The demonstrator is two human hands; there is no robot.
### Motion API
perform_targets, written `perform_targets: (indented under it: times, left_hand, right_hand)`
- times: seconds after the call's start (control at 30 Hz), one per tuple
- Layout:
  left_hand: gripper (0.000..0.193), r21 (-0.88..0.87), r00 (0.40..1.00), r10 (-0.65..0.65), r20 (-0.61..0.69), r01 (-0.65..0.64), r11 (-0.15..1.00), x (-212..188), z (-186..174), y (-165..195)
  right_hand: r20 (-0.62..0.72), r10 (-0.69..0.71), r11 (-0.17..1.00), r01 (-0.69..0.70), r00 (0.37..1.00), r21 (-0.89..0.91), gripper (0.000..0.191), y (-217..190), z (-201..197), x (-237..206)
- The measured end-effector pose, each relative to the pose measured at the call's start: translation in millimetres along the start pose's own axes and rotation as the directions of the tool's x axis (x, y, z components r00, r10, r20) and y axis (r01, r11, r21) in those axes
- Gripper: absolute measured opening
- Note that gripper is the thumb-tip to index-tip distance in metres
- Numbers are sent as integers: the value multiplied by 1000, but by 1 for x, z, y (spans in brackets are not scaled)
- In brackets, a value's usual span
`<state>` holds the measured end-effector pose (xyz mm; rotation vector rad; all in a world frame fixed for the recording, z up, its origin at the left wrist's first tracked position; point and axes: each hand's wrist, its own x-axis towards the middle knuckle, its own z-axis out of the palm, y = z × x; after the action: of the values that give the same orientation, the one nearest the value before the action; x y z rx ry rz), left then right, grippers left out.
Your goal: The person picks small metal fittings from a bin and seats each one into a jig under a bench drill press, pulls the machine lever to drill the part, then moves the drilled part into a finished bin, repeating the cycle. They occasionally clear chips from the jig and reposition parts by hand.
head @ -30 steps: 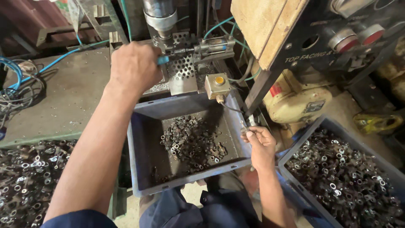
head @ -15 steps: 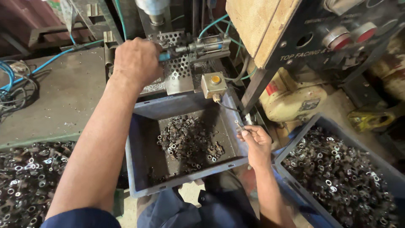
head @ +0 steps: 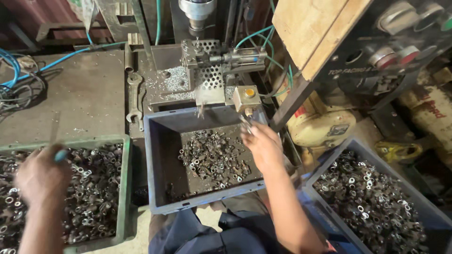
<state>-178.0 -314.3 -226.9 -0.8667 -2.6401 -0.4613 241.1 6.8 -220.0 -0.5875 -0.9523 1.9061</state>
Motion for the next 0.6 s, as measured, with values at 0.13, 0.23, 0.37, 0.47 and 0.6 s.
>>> perform_targets:
  times: [0.13, 0.23, 0.37, 0.47, 0.6]
  left_hand:
    - [25, -14, 998, -13, 58, 14, 1000, -42, 10, -83]
    - [27, -210, 991, -79, 104, 99, 973, -58, 21, -105]
    - [31, -355, 986, -116, 121, 152, 922, -60, 31, -110]
    - [31, -232, 996, -81, 39, 88, 969, -56, 37, -110]
    - [33, -177, 996, -82, 31, 86, 980, -53, 42, -110]
  right_hand:
    - [62, -13, 1000, 12, 998, 18, 23, 9, 62, 59]
    - [40, -45, 999, 46, 998, -10, 19, 26, 96, 113]
    - [-55, -66, 998, 65, 996, -23, 16, 50, 113, 176]
    - [-115, -73, 997, 70, 991, -27, 16, 62, 115, 211]
    - [-119, -80, 997, 79, 990, -17, 17, 70, 118, 240]
